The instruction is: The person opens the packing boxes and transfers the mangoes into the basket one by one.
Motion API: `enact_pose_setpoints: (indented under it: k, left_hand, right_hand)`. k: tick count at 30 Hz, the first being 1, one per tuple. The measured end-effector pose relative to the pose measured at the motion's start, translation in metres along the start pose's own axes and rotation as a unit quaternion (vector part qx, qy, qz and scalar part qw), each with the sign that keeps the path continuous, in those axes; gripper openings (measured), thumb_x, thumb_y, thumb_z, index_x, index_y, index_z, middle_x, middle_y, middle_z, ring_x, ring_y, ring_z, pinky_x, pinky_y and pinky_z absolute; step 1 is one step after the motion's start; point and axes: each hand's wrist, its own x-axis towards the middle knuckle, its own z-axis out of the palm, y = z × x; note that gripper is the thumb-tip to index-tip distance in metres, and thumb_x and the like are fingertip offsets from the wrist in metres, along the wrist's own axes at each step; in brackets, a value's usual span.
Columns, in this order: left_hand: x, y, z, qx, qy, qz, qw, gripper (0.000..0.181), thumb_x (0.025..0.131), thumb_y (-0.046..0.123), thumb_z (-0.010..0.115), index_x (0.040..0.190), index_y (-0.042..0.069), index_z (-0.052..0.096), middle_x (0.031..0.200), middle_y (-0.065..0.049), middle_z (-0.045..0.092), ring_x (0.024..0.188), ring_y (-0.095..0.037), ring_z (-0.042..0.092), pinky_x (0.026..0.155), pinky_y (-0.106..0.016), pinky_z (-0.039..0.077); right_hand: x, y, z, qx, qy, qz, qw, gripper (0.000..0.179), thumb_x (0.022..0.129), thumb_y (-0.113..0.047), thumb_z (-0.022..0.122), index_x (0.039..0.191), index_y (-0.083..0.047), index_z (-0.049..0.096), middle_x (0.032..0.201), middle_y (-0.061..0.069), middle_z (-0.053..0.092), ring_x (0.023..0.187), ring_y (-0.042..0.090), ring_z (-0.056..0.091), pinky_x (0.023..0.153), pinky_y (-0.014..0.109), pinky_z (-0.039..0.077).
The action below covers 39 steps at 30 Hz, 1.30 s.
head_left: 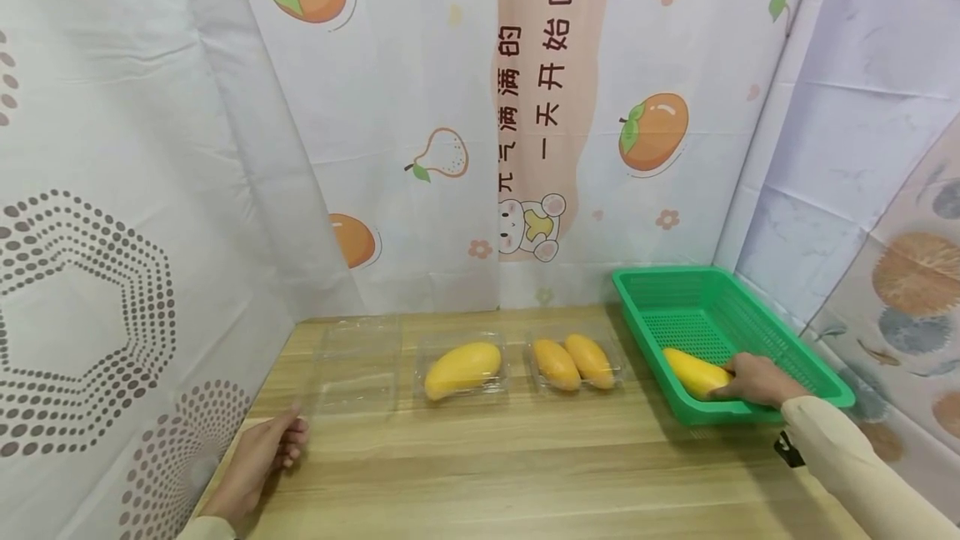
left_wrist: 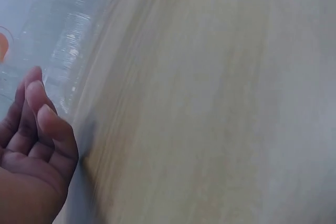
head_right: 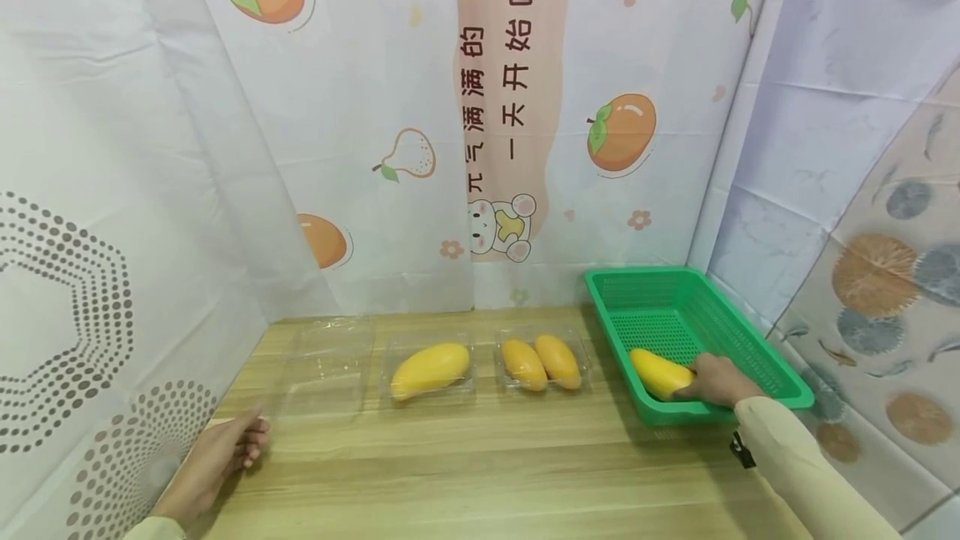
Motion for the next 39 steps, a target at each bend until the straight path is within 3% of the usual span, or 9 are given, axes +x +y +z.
enact_pose_setpoints:
  k: [5,6,8,10,12,15,22,26,39]
  left_hand:
    - [0.001,0.002,0.003,0.018,-0.017,0.010,0.9996,0.068,0.101,0.060,0.055,0.114,-0.006,0.063,0.092,-0.004,0.065,0.076,-0.014,0.058,0.065,-0.028,0.053]
    - [0.001,0.002,0.005,0.020,-0.018,0.011,0.9996,0.067,0.101,0.059,0.056,0.114,-0.006,0.063,0.093,-0.005,0.066,0.076,-0.015,0.058,0.065,-0.028,0.053]
    - [0.001,0.002,0.007,0.022,-0.022,0.013,0.9994,0.065,0.101,0.057,0.057,0.114,-0.007,0.063,0.093,-0.005,0.066,0.076,-0.015,0.058,0.065,-0.028,0.053]
    - [0.000,0.002,0.010,0.022,-0.023,0.017,0.9994,0.062,0.102,0.053,0.059,0.113,-0.007,0.063,0.092,-0.006,0.066,0.076,-0.015,0.058,0.064,-0.027,0.053]
    - [0.000,0.003,0.014,0.017,-0.025,0.019,0.9994,0.058,0.102,0.049,0.062,0.112,-0.008,0.064,0.092,-0.007,0.067,0.075,-0.015,0.058,0.064,-0.027,0.053]
    - [0.001,0.003,0.019,0.013,-0.030,0.022,0.9992,0.053,0.101,0.044,0.065,0.111,-0.008,0.066,0.091,-0.008,0.068,0.074,-0.015,0.059,0.062,-0.027,0.053]
    - [0.001,0.005,0.030,0.019,-0.075,0.035,0.9964,0.040,0.102,0.030,0.066,0.112,-0.009,0.066,0.091,-0.009,0.069,0.073,-0.015,0.059,0.061,-0.026,0.053]
    - [0.000,0.008,0.038,0.028,-0.101,0.045,0.9935,0.038,0.104,0.028,0.063,0.112,-0.009,0.066,0.091,-0.009,0.069,0.073,-0.015,0.059,0.061,-0.026,0.052]
    - [0.001,0.019,0.075,0.050,-0.150,0.068,0.9852,0.046,0.104,0.038,0.061,0.111,-0.008,0.065,0.092,-0.010,0.067,0.071,-0.015,0.058,0.060,-0.024,0.050]
  right_hand:
    - [0.000,-0.002,-0.005,0.023,-0.004,0.010,0.9997,0.050,0.090,-0.040,0.079,0.062,-0.015,0.046,0.058,-0.006,0.031,0.054,0.010,0.026,0.052,0.027,0.028]
    - [0.000,-0.004,-0.008,0.022,0.001,0.006,0.9997,0.049,0.092,-0.039,0.078,0.062,-0.012,0.050,0.058,-0.004,0.038,0.055,0.010,0.029,0.052,0.028,0.032]
    - [0.002,-0.007,-0.012,0.020,0.011,0.011,0.9997,0.051,0.095,-0.037,0.075,0.062,-0.011,0.046,0.058,-0.001,0.036,0.055,0.012,0.027,0.052,0.029,0.031]
    - [0.003,-0.010,-0.017,0.008,0.030,0.002,0.9995,0.045,0.096,-0.035,0.074,0.069,0.000,0.062,0.064,0.011,0.056,0.056,0.020,0.047,0.054,0.036,0.046]
    - [0.004,-0.013,-0.020,-0.009,0.051,-0.003,0.9987,0.044,0.097,-0.031,0.073,0.089,0.012,0.071,0.084,0.026,0.069,0.072,0.036,0.065,0.064,0.049,0.056]
    - [0.005,-0.019,-0.023,-0.017,0.076,-0.014,0.9969,0.046,0.097,-0.026,0.072,0.112,0.017,0.068,0.107,0.035,0.068,0.098,0.053,0.065,0.077,0.060,0.056]
    - [0.009,-0.043,-0.024,-0.007,0.131,-0.037,0.9907,0.032,0.098,-0.018,0.068,0.112,0.011,0.071,0.100,0.024,0.073,0.081,0.033,0.070,0.068,0.050,0.058]
    - [0.011,-0.061,-0.023,-0.009,0.155,-0.054,0.9864,0.025,0.099,-0.017,0.068,0.108,0.006,0.073,0.096,0.017,0.074,0.080,0.030,0.069,0.067,0.048,0.058]
    - [0.030,-0.128,-0.007,0.010,0.142,-0.115,0.9832,0.015,0.098,-0.015,0.070,0.105,-0.003,0.076,0.093,0.005,0.073,0.084,0.023,0.069,0.070,0.043,0.058]
